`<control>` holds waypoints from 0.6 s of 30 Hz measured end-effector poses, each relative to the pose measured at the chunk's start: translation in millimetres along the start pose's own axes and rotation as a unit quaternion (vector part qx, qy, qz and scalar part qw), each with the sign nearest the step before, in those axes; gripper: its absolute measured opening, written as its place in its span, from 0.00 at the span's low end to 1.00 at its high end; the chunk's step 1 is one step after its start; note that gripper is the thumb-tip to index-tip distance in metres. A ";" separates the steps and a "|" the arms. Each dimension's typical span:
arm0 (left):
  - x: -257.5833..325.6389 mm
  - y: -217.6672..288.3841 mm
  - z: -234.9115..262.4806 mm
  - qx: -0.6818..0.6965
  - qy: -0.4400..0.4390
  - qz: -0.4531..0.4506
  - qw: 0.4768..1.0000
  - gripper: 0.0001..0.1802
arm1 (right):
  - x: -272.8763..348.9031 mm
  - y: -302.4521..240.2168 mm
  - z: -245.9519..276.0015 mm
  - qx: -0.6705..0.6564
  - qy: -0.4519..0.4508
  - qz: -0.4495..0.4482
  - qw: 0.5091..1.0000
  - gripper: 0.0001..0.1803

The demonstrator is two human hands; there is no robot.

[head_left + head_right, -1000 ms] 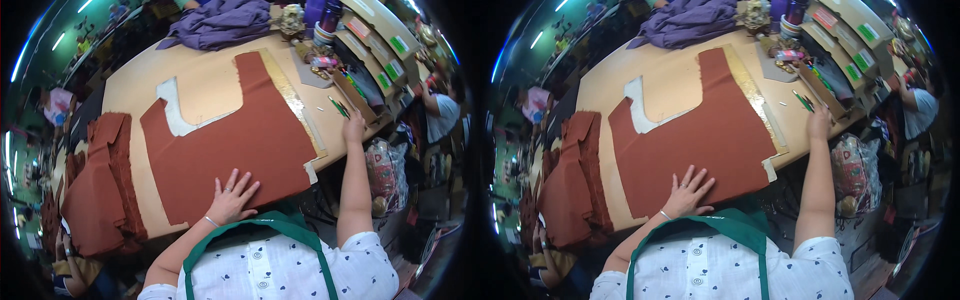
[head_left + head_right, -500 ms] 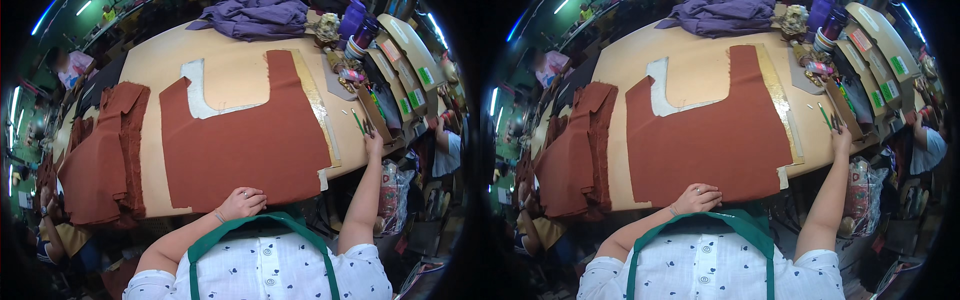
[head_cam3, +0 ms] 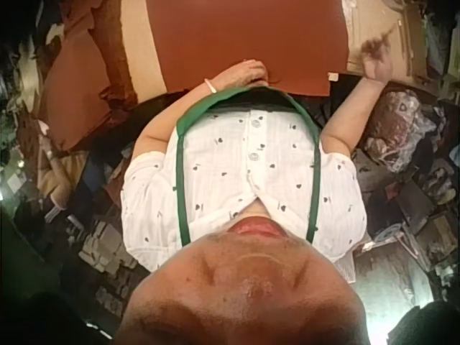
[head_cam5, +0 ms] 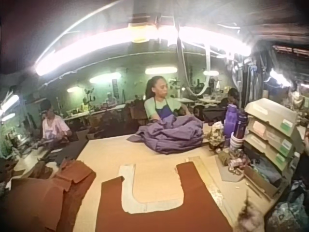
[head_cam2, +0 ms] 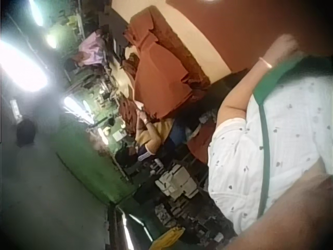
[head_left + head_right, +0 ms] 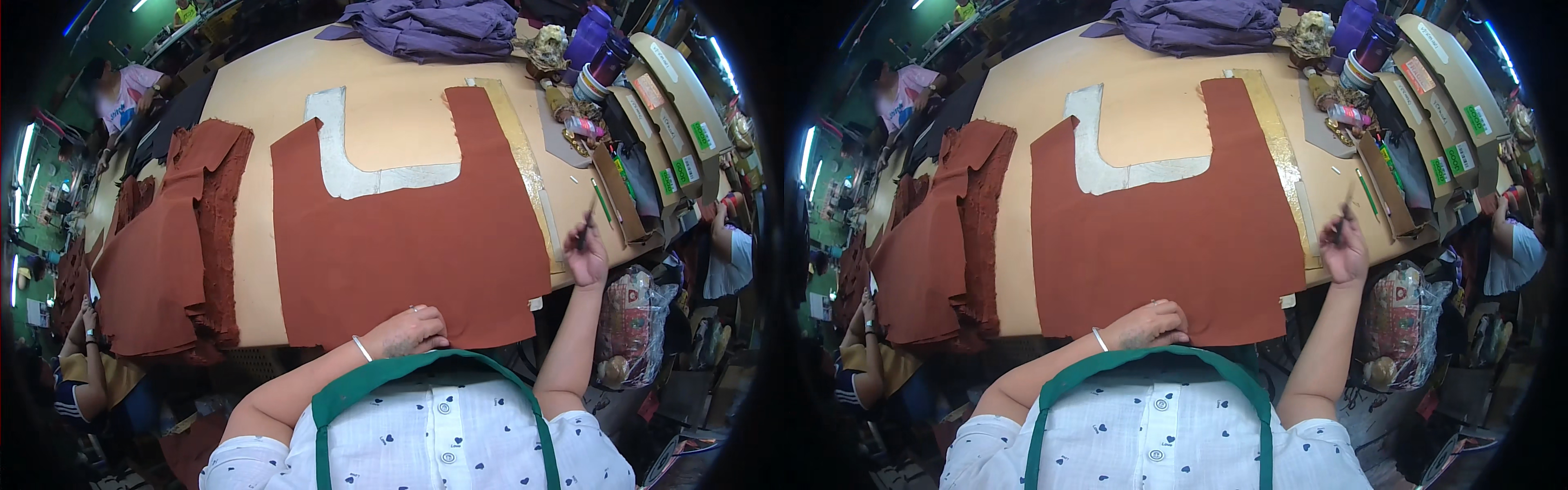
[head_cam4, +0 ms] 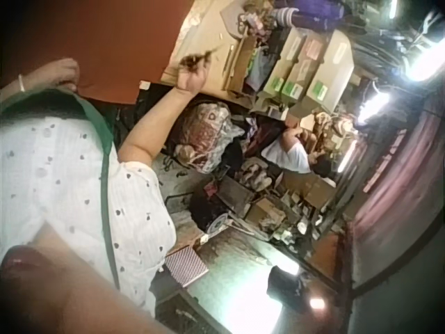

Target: The person places a paper template onto a piece of leather, marks the outline using a white pencil, and then removes the paper template to reveal the marked lines on the leather.

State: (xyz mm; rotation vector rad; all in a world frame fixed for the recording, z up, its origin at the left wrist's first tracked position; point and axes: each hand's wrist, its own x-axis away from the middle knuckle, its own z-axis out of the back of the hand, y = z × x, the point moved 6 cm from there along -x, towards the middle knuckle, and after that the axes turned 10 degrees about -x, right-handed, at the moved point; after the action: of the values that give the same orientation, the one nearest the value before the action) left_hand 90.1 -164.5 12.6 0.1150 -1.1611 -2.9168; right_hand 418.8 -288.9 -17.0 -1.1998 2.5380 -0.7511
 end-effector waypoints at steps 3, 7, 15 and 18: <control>1.4 -0.5 7.2 0.011 0.013 0.006 1.000 0.11 | -15.5 50.5 -56.4 0.151 0.007 -0.123 0.981 0.13; 7.4 -16.3 27.7 -0.155 0.054 0.066 0.984 0.22 | -47.1 117.7 -117.2 0.450 -0.050 -0.237 0.860 0.12; 23.0 -58.8 58.2 -0.290 0.101 0.190 0.933 0.30 | -95.0 198.5 -172.3 0.796 -0.186 -0.119 0.564 0.21; 33.6 -71.0 65.0 -0.322 0.108 0.220 0.914 0.29 | -102.7 210.0 -181.0 0.793 -0.184 -0.182 0.552 0.20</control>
State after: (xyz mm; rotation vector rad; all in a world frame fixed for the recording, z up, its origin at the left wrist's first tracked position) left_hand 54.1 -69.1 8.6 0.1425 -0.1284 -2.6157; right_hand 272.5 -34.8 20.8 -0.8160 0.4319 -1.8721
